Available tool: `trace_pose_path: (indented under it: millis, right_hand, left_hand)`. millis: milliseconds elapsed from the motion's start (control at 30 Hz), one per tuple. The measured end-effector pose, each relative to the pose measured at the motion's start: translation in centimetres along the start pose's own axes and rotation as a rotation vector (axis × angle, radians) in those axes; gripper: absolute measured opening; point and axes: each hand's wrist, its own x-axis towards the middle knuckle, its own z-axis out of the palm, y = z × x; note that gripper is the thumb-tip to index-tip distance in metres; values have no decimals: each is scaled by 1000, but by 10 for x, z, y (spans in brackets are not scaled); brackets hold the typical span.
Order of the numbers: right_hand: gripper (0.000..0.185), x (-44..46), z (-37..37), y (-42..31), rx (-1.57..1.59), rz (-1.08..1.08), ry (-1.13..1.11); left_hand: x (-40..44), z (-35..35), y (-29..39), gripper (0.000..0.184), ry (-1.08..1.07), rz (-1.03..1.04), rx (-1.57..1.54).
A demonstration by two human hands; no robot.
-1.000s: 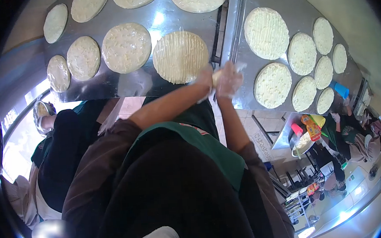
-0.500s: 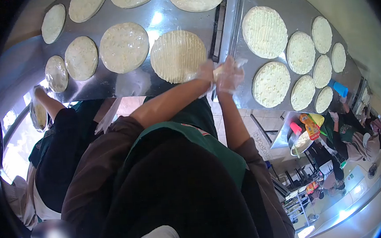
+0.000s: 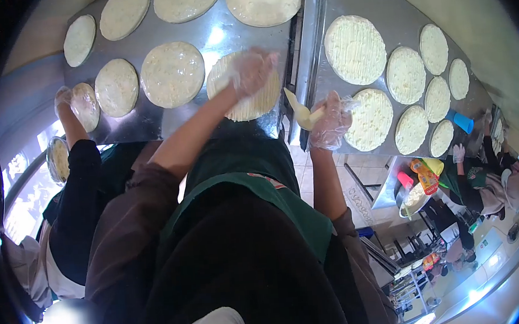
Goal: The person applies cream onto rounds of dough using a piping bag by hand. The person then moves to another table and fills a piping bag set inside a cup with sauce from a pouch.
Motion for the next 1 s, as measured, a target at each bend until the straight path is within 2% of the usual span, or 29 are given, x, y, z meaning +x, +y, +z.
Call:
trace_pose_path:
  millis: [67, 167, 267, 367, 500, 600, 733, 800, 867, 1000]
  right_hand:
    - [24, 1, 3, -2, 145, 139, 38]
    - [23, -1, 1, 4, 161, 105, 7]
    - [24, -7, 4, 7, 202, 83, 16]
    - [23, -13, 6, 4, 196, 146, 12]
    - [23, -18, 10, 1, 155, 99, -23]
    - [22, -24, 17, -3, 170, 120, -25]
    - [22, -32, 25, -11, 163, 160, -40]
    - [22, -36, 27, -15, 134, 103, -55]
    - [22, -42, 30, -17, 154, 61, -43]
    - [23, -56, 36, -16, 236, 149, 18]
  left_hand:
    - [20, -9, -31, 49, 161, 164, 317]
    - [35, -20, -62, 45, 4, 241, 492]
    - [38, -31, -85, 45, -117, 169, 517]
    - [32, -44, -99, 46, -105, 109, 493]
    - [3, -73, -91, 45, -111, -20, 527]
    - [-18, -66, -107, 49, -131, -10, 747]
    - [-79, -73, -64, 54, 217, -211, 521]
    - [-112, -39, -60, 55, 26, -389, 394]
    - [-149, 24, -81, 45, 24, -536, -113]
    - [-189, 28, -66, 52, 243, -453, -248]
